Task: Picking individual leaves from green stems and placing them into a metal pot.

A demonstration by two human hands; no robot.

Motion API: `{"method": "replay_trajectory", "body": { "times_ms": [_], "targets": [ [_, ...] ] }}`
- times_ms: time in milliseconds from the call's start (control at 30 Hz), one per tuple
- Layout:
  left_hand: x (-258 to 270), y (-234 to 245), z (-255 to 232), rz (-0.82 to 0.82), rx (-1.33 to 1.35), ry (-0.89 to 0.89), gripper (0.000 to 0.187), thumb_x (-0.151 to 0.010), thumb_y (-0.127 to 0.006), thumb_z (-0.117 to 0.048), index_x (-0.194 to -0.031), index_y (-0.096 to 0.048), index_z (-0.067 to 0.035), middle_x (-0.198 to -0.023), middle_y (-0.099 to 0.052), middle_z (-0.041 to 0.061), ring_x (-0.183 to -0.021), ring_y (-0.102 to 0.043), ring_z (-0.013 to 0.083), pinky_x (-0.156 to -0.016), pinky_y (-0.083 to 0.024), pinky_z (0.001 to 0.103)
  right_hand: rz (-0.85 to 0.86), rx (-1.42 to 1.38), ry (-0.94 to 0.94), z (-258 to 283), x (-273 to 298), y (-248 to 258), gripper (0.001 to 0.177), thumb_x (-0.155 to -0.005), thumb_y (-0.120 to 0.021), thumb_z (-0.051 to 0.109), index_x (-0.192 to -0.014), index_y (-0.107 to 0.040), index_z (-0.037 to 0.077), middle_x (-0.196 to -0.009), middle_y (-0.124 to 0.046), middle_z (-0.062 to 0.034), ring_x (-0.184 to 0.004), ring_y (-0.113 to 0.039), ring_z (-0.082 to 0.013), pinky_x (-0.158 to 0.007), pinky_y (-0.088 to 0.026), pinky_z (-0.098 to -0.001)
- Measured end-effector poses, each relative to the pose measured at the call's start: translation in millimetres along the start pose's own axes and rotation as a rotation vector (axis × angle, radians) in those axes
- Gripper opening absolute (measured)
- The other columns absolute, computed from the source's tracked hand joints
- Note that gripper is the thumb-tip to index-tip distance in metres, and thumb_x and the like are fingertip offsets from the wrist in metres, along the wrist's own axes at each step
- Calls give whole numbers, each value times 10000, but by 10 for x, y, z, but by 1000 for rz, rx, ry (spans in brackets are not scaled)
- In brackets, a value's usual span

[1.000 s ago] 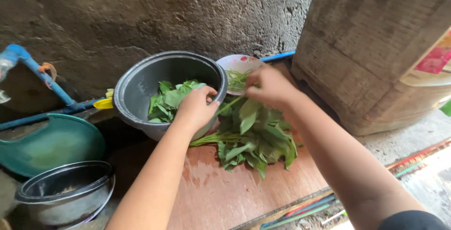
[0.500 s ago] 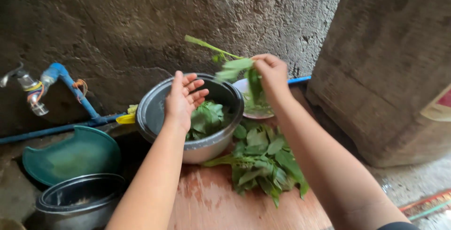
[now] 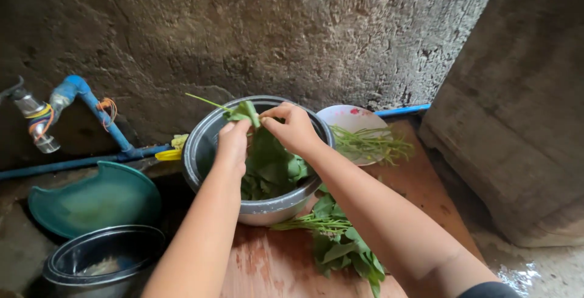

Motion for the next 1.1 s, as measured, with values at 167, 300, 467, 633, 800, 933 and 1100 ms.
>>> {"method": "replay_trajectory", "body": {
  "times_ms": [167,300,467,633,800,933,1100],
  "targets": [
    [32,118,-22,-22,-184,-43,222,-916,-592,-190,-1071,-721,-98,-892,-724,-3,-715,-660,107,-625,-514,247,-23,2,14,35,59,-48,208,-817,-705,194,-975,-795,92,-886,-698,-104,-869,-675,-257,-802,-527,-368],
    [198,44,-147,-46,-333,-110,184,-912,-629,-135,-1036,-739,-54,-891,-727,13,-730,-670,114,-639,-502,272,-107,160,72,149,111,45,150,-791,-727,177,-898,-780,86,-864,-698,-106,-891,-666,-295,-817,-523,-397],
    [272,21,-151,-64,-352,-48,196,-898,-584,-142,-1024,-728,-101,-860,-717,-11,-716,-664,100,-615,-504,263,-87,222,110,264,156,13,116,-785,-734,177,-862,-779,103,-874,-707,-94,-902,-670,-304,-836,-526,-417],
    [115,82,31,23,-372,-72,157,-899,-675,-143,-989,-754,-42,-834,-710,9,-703,-629,108,-614,-482,270,-57,356,88,244,180,-23,128,-800,-750,200,-858,-762,87,-896,-704,-94,-942,-663,-311,-836,-473,-465],
    [97,104,64,-17,-353,-59,183,-876,-623,-122,-943,-775,-46,-781,-726,-9,-667,-638,86,-595,-480,246,-78,430,144,237,192,-76,151,-813,-719,179,-895,-698,54,-920,-689,-102,-972,-641,-334,-849,-451,-479],
    [169,46,-46,-69,-413,-137,162,-876,-655,-133,-927,-787,-53,-761,-715,-35,-669,-615,39,-606,-482,206,-105,442,195,354,197,-44,185,-808,-732,202,-869,-663,42,-893,-669,-128,-935,-637,-358,-823,-476,-488],
    [260,50,-135,-163,-354,-165,167,-898,-669,-144,-859,-756,-6,-711,-622,-41,-621,-496,36,-547,-381,236,-116,264,116,357,210,-30,209,-831,-717,194,-880,-641,6,-879,-657,-183,-831,-654,-389,-732,-519,-473]
  ]
}}
Point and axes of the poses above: each hand's wrist, its own x-axis away from the middle knuckle, its own y-axis out of the back of the hand, z = x × y, the point moved 6 cm from there along -x, towards the middle knuckle
